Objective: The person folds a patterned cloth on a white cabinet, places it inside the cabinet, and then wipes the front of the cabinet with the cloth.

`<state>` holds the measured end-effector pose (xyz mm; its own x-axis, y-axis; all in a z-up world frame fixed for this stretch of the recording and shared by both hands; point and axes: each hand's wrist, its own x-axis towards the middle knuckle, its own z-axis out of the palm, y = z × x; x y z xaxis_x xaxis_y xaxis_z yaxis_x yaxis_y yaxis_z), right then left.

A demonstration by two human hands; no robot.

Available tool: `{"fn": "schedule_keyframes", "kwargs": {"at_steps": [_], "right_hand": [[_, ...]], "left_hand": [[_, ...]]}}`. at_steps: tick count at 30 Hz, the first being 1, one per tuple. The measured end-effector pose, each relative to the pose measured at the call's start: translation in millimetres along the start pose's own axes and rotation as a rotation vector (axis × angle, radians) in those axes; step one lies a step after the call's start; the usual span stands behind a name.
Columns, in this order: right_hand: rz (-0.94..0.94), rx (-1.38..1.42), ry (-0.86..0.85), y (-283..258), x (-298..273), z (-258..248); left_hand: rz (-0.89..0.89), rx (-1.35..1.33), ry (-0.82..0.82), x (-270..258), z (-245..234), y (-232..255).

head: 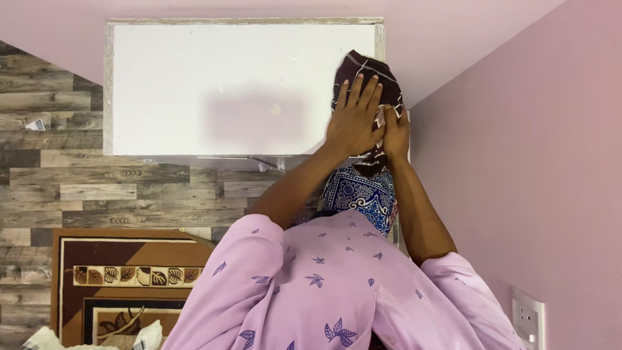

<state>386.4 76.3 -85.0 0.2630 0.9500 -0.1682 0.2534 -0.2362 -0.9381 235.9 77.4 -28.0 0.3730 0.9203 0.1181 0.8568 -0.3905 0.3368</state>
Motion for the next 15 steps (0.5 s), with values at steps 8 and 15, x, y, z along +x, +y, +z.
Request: {"fn": "schedule_keyframes", "kwargs": {"at_steps": [8,15], "right_hand": [[-0.265,-0.559,0.194,-48,-45,33],[-0.468,-1.085,0.156,-43,-44,80]], "left_hand": [[0.008,0.004,0.090,-50,-3,-31],[-0.088,-0.021,0.048,-79,-21,-77]]}}
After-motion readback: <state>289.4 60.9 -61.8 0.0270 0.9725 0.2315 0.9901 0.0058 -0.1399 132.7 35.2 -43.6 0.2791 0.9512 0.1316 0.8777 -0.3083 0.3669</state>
